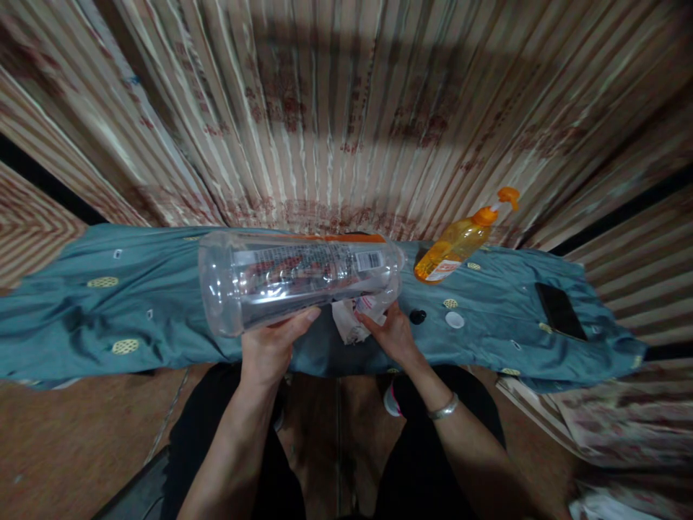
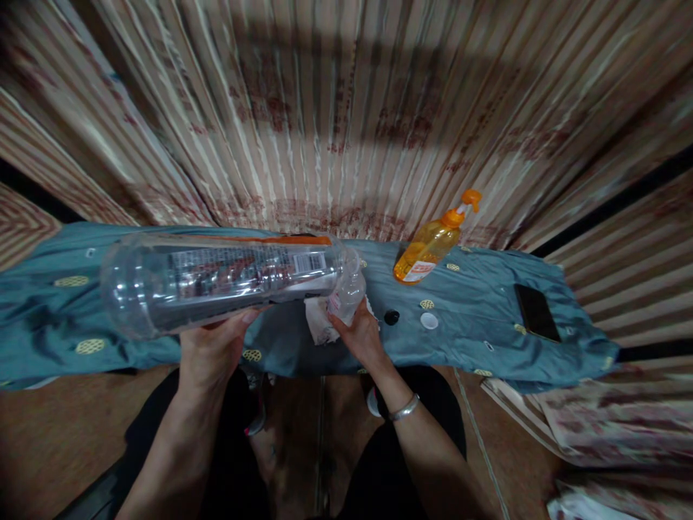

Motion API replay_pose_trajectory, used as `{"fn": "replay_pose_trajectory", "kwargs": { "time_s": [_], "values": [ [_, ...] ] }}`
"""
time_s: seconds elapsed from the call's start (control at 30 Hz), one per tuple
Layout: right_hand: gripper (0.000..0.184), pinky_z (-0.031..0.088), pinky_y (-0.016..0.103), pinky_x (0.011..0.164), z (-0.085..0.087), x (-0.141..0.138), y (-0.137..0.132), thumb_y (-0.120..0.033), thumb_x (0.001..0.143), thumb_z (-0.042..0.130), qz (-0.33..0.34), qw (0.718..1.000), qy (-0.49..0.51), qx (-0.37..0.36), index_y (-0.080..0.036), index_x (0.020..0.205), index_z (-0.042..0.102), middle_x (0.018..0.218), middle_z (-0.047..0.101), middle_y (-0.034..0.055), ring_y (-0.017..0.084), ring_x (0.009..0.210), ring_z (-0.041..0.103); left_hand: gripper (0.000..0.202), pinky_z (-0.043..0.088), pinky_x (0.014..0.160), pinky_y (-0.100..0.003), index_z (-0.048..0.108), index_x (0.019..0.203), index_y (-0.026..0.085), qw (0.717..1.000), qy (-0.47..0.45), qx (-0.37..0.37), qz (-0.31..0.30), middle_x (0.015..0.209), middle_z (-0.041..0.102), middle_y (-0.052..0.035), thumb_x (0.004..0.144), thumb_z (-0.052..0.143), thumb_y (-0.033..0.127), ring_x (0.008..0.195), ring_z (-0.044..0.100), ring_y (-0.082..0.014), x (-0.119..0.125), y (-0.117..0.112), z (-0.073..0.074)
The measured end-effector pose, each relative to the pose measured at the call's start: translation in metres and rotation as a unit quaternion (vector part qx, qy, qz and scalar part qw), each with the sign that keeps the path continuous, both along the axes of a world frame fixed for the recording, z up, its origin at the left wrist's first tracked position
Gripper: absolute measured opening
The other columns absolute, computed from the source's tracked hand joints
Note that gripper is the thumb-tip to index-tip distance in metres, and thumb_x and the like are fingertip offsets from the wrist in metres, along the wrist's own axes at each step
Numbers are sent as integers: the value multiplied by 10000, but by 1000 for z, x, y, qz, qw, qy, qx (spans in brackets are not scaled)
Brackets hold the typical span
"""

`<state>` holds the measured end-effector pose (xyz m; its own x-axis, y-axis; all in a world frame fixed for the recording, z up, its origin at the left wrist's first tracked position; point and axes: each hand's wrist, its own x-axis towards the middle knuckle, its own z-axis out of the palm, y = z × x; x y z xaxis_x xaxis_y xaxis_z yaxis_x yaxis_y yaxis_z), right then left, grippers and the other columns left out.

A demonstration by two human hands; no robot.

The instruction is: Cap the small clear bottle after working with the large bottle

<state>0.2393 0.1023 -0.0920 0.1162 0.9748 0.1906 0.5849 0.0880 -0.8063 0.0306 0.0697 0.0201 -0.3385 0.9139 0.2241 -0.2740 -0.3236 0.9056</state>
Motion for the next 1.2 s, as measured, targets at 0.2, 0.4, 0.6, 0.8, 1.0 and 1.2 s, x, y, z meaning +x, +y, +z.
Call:
{"fn": "replay_pose_trajectory", "kwargs": {
  "time_s": [0.2, 0.4, 0.6, 0.8, 1.0, 1.2],
  "values": [
    [640, 583, 474, 867, -5, 0, 2, -503, 748, 727, -5, 1000, -1, 2, -148, 1247, 541, 1085, 752, 158, 338, 1000, 730, 781, 586, 942, -469, 643, 1215, 196, 1000, 7, 3, -7, 1002, 763, -80, 525, 937, 412, 930, 746, -287, -3, 2, -5],
    [679, 575, 491, 869, -2, -1, 2, -522, 739, 713, -10, 1000, -11, -18, -131, 1260, 520, 1096, 745, 183, 356, 999, 727, 727, 571, 973, -477, 665, 1178, 197, 1000, -18, 5, -13, 1041, 766, -87, 525, 940, 363, 1018, 730, -304, -2, 2, -5],
    [699, 572, 476, 868, -2, -2, 2, -538, 743, 707, -9, 1000, -7, -18, -121, 1271, 520, 1088, 745, 175, 349, 1002, 725, 721, 581, 960, -481, 675, 1144, 202, 998, -56, 1, -14, 1047, 772, -80, 484, 952, 290, 1030, 731, -313, -2, 0, -2],
    [613, 580, 457, 818, -6, -2, 3, -520, 741, 728, -14, 1000, -7, 6, -168, 1211, 552, 1018, 764, 133, 326, 930, 738, 563, 577, 962, -513, 746, 991, 163, 998, -39, -25, -31, 925, 790, -94, 502, 935, 370, 990, 741, -338, -1, -2, 2],
    [639, 577, 463, 833, -6, -3, 3, -535, 759, 697, 2, 1000, -3, 23, -148, 1241, 534, 1064, 749, 152, 326, 940, 737, 575, 581, 958, -504, 728, 1078, 197, 997, -58, -6, -49, 950, 791, -79, 548, 924, 303, 985, 745, -315, 1, -3, 3],
    [656, 578, 479, 834, -7, -3, 4, -544, 762, 686, 0, 1000, -24, 14, -133, 1248, 527, 1071, 746, 171, 342, 956, 735, 671, 611, 896, -469, 691, 1147, 184, 996, -74, -7, -41, 990, 786, -84, 528, 932, 276, 969, 750, -309, 0, -2, 0]
  ]
}}
